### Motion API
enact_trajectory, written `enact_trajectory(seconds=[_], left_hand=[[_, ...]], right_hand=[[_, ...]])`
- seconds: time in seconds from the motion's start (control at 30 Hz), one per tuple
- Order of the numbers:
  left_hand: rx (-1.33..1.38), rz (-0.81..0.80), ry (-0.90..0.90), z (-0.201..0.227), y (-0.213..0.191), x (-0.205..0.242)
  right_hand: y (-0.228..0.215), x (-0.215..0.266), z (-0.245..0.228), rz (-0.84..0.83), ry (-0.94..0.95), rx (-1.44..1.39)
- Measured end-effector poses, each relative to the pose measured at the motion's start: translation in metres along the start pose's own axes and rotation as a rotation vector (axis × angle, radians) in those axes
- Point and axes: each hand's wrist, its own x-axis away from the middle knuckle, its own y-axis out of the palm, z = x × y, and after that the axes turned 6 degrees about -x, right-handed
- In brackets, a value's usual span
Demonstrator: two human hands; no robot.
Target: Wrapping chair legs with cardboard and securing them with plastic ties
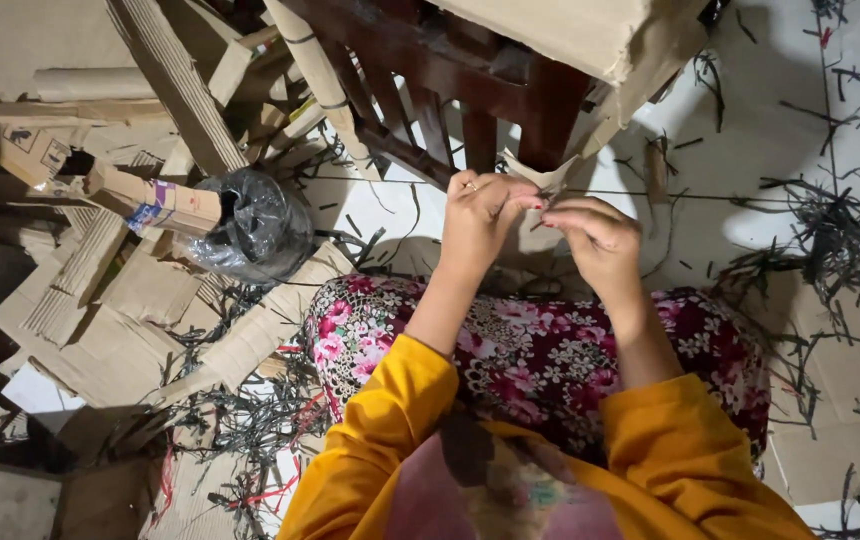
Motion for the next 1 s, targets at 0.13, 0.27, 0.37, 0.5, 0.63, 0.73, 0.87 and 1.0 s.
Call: enact_trajectory(seconds=[0.13, 0.27, 0.37, 0.5, 0.63, 0.73, 0.87, 1.0], left_hand=[[-0.003, 0.001, 0.046, -0.006, 0.003, 0.006], [0.007, -0.028, 0.087, -0.009, 0.003, 0.005], [0.01, -0.019, 0.118, -0.011, 0.004, 0.007], [-0.007, -0.021, 0.138, -0.016, 0.008, 0.009], [0.002, -0.043, 0.145, -0.008, 0.0, 0.005], [0.025, -0.082, 0.083, -0.005, -0.002, 0.008], [0.146, -0.064, -0.037, -0.01, 0.007, 0.02], [0.301, -0.053, -0.115, -0.005, 0.004, 0.021]], right_hand=[[0.001, -0.008, -0.012, -0.02, -0.049, 0.068], [0.004, -0.018, -0.015, -0.039, -0.201, 0.232], [0.008, -0.021, -0.017, -0.035, -0.212, 0.234], [0.01, -0.026, -0.02, 0.017, -0.213, 0.265], [0.013, -0.027, -0.018, 0.066, -0.26, 0.263], [0.008, -0.024, -0.015, 0.106, -0.234, 0.247], [0.007, -0.022, -0.019, 0.122, -0.161, 0.276], [0.008, -0.012, -0.006, 0.073, -0.16, 0.354]])
